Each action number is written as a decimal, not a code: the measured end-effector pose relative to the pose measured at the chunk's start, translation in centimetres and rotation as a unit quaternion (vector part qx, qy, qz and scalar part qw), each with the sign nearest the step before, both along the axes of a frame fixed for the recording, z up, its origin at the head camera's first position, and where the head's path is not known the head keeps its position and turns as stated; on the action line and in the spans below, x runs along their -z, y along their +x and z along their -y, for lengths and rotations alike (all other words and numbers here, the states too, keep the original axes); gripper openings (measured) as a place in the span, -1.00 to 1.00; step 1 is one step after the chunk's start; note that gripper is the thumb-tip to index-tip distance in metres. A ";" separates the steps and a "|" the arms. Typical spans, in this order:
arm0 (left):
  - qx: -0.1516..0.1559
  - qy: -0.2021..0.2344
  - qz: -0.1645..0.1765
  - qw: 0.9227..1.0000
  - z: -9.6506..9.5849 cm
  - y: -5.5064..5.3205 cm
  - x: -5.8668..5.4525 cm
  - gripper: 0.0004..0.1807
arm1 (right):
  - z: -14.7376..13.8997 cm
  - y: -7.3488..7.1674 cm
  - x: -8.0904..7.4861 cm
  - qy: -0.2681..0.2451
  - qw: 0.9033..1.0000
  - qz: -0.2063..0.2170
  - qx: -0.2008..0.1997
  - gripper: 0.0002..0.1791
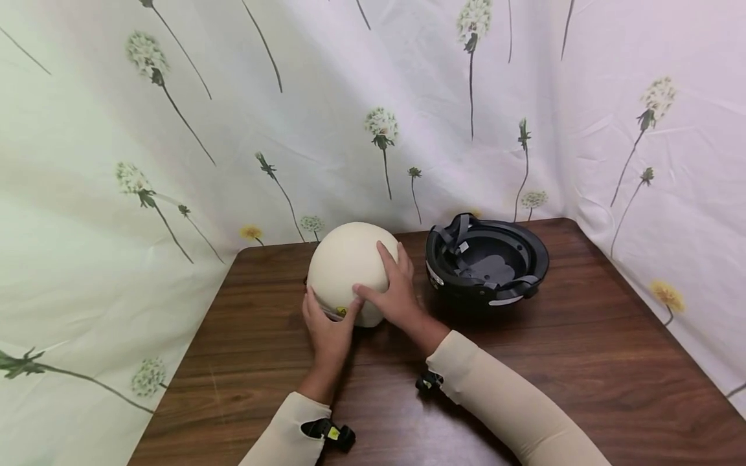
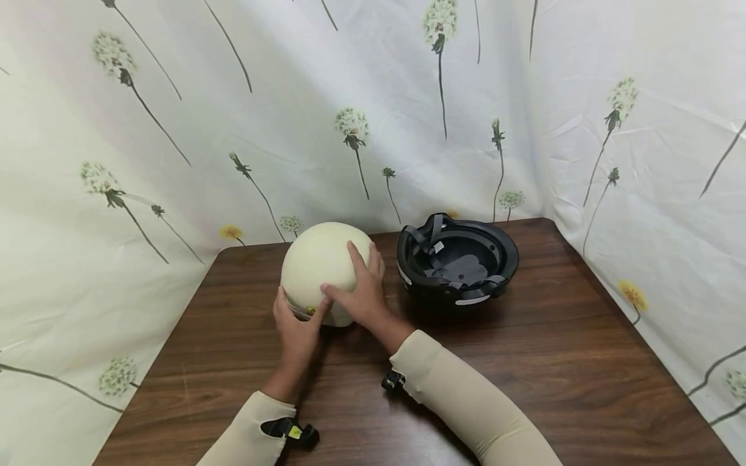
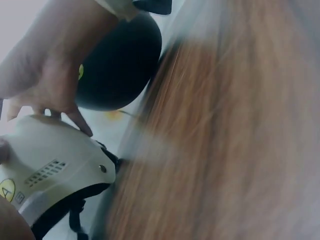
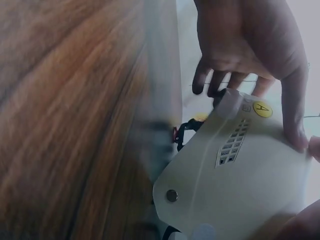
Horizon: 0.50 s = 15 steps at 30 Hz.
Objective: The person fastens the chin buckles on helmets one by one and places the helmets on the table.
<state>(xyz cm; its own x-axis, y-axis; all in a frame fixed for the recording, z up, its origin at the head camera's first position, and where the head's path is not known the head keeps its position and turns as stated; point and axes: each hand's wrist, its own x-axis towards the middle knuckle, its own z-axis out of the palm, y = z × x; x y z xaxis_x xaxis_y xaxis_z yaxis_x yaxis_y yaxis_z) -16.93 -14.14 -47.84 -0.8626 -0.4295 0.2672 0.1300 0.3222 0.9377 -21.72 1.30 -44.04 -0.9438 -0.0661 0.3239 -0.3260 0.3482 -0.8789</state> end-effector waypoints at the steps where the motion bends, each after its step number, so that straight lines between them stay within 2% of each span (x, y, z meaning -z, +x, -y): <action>1: -0.005 0.003 0.006 1.000 -0.1 0.0 0.1 0.28 | -0.1 0.0 -0.1 0.004 1.000 0.001 -0.004 0.10; 5: -0.019 0.016 0.044 0.999 -0.6 0.2 0.3 0.23 | -0.3 -0.3 -0.2 0.023 1.000 0.004 -0.019 0.08; 8: -0.018 0.030 0.074 0.997 -1.0 0.5 0.2 0.20 | -0.4 -0.5 -0.1 0.040 0.999 0.003 -0.022 0.05; 11: -0.021 0.038 0.092 0.995 -1.4 0.8 0.1 0.18 | -0.5 -0.8 0.1 0.053 0.998 0.000 -0.024 0.04; 15: -0.039 0.044 0.094 0.994 -1.8 0.9 0.1 0.13 | -0.8 -1.2 0.3 0.048 0.998 -0.007 -0.039 0.04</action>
